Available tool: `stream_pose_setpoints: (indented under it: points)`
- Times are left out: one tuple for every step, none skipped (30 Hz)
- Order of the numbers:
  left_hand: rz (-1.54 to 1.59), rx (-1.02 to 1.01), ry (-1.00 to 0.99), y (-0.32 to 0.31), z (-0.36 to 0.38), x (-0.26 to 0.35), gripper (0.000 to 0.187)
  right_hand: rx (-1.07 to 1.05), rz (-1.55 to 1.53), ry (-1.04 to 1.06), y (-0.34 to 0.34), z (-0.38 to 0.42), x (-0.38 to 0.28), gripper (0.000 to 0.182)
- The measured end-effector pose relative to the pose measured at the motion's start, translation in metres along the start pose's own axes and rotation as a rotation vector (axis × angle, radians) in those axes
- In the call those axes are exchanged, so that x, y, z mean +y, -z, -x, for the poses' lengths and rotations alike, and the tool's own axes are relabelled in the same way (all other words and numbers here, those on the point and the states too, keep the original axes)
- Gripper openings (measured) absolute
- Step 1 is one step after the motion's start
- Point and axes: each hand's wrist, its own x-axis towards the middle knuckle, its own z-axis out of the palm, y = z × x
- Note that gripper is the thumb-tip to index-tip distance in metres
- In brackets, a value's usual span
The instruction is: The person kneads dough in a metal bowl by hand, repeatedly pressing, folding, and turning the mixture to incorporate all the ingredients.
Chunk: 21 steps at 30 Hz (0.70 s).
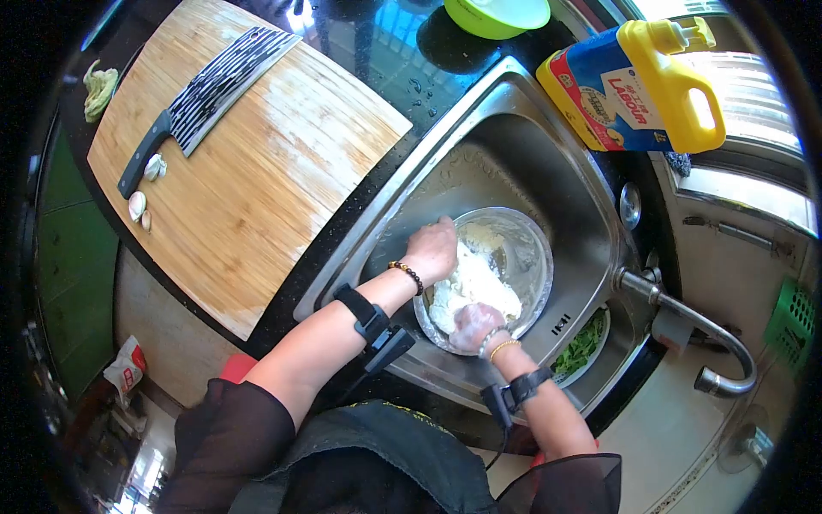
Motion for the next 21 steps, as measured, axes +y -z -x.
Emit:
stream_pose_setpoints:
  points:
    - [-0.017, 0.012, -0.014, 0.0, 0.001, 0.0, 0.026, 0.004, -0.007, -0.005, 0.001, -0.003, 0.001, 0.02]
    - [-0.032, 0.028, -0.029, 0.001, 0.0, 0.002, 0.027, -0.03, -0.011, -0.018, 0.001, -0.008, 0.004, 0.019]
    - [-0.034, 0.026, -0.035, 0.003, -0.001, 0.002, 0.027, -0.067, -0.014, -0.031, 0.0, -0.012, 0.006, 0.019]
    - [-0.036, 0.023, -0.036, 0.003, 0.0, 0.003, 0.027, -0.067, -0.022, -0.035, -0.002, -0.014, 0.004, 0.019]
    - [-0.041, 0.016, -0.036, 0.003, 0.001, 0.003, 0.027, -0.065, 0.001, -0.072, -0.005, -0.016, 0.0, 0.02]
    - [-0.051, 0.009, -0.039, 0.005, 0.002, 0.003, 0.027, -0.061, 0.024, -0.105, -0.008, -0.019, -0.002, 0.021]
    - [-0.055, -0.012, -0.041, 0.007, 0.003, 0.004, 0.027, -0.06, 0.009, -0.106, -0.013, -0.023, -0.002, 0.021]
    - [-0.058, -0.031, -0.042, 0.009, 0.002, 0.005, 0.027, -0.022, 0.011, -0.11, -0.02, -0.028, -0.001, 0.02]
    - [-0.069, -0.042, -0.044, 0.009, 0.002, 0.004, 0.027, 0.013, 0.009, -0.116, -0.025, -0.031, -0.001, 0.018]
    - [-0.054, -0.056, -0.027, 0.01, 0.002, 0.004, 0.028, 0.012, -0.006, -0.119, -0.028, -0.033, -0.001, 0.018]
    - [-0.04, -0.068, -0.01, 0.01, 0.001, 0.004, 0.029, 0.01, 0.014, -0.138, -0.029, -0.036, -0.002, 0.019]
    - [-0.051, -0.079, -0.014, 0.012, 0.001, 0.005, 0.029, 0.008, 0.031, -0.156, -0.031, -0.039, -0.002, 0.019]
    - [-0.053, -0.093, -0.031, 0.015, 0.003, 0.006, 0.029, 0.01, 0.014, -0.156, -0.034, -0.042, -0.001, 0.019]
    - [-0.057, -0.106, -0.046, 0.017, 0.004, 0.006, 0.03, 0.01, 0.005, -0.175, -0.038, -0.045, -0.001, 0.019]
    - [-0.065, -0.117, -0.031, 0.018, 0.003, 0.007, 0.031, 0.009, -0.003, -0.192, -0.042, -0.049, 0.0, 0.02]
    - [-0.08, -0.129, -0.031, 0.017, 0.003, 0.007, 0.031, 0.008, -0.021, -0.191, -0.045, -0.051, -0.001, 0.02]
    - [-0.069, -0.13, -0.026, 0.017, 0.003, 0.007, 0.032, 0.049, -0.041, -0.199, -0.047, -0.053, 0.0, 0.021]
    - [-0.057, -0.131, -0.02, 0.016, 0.003, 0.006, 0.032, 0.089, -0.059, -0.208, -0.05, -0.055, 0.001, 0.022]
    - [-0.104, -0.144, -0.04, 0.015, 0.002, 0.006, 0.029, 0.092, -0.072, -0.209, -0.055, -0.058, 0.001, 0.022]
    - [-0.116, -0.144, -0.042, 0.015, 0.002, 0.007, 0.029, 0.099, -0.09, -0.248, -0.061, -0.065, 0.002, 0.022]
    - [-0.14, -0.148, -0.034, 0.016, 0.002, 0.008, 0.029, 0.106, -0.105, -0.285, -0.067, -0.072, 0.002, 0.022]
